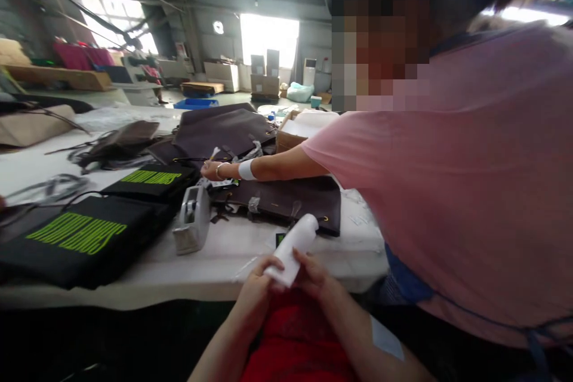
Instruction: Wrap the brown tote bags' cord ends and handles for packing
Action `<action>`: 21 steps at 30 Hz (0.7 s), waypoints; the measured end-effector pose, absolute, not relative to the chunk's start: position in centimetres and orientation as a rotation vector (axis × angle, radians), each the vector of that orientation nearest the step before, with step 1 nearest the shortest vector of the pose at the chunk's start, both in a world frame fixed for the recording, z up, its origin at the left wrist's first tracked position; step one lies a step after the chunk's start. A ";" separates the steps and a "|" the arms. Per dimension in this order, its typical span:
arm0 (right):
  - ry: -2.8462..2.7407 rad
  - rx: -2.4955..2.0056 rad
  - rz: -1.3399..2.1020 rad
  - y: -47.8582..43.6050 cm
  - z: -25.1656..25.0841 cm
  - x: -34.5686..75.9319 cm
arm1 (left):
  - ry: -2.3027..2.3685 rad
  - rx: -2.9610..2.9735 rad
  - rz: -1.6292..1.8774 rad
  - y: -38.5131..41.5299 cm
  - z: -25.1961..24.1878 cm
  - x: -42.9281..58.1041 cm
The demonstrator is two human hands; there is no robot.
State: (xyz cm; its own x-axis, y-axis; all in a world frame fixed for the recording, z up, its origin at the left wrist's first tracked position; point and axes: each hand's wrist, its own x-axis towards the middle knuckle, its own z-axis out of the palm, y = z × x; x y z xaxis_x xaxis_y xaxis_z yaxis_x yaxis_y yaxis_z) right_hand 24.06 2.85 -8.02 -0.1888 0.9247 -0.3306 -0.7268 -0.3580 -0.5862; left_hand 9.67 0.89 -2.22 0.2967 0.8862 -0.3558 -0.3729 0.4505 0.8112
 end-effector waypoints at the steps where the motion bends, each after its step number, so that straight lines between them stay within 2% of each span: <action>1: -0.349 -0.794 1.795 2.8 -8.1 24.1 | 0.907 0.679 0.927 0.8 -2.2 9.6; 6: -0.325 -0.823 1.737 2.4 -8.3 24.0 | 0.852 0.656 0.897 0.5 -2.0 9.6; 11: -0.386 -0.593 1.966 2.2 -8.8 24.3 | 0.711 0.559 0.806 0.1 -2.4 9.0; 15: -0.467 -0.696 1.942 2.2 -8.8 24.8 | 0.547 0.585 0.701 0.1 -3.0 7.1; 17: -0.516 -0.768 1.877 2.3 -8.6 24.9 | 0.636 0.695 0.699 0.8 -3.2 6.4; 21: -0.576 -0.906 1.797 2.3 -7.9 24.8 | 1.138 1.100 0.771 3.4 -3.7 6.9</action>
State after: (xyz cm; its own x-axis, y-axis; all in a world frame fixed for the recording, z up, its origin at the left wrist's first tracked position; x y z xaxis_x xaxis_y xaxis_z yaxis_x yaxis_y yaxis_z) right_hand 24.79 2.29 -7.87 -0.2184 0.9225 -0.3183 -0.5654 -0.3855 -0.7292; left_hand 6.94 3.45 -3.68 0.2756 0.9101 -0.3095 0.0499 0.3079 0.9501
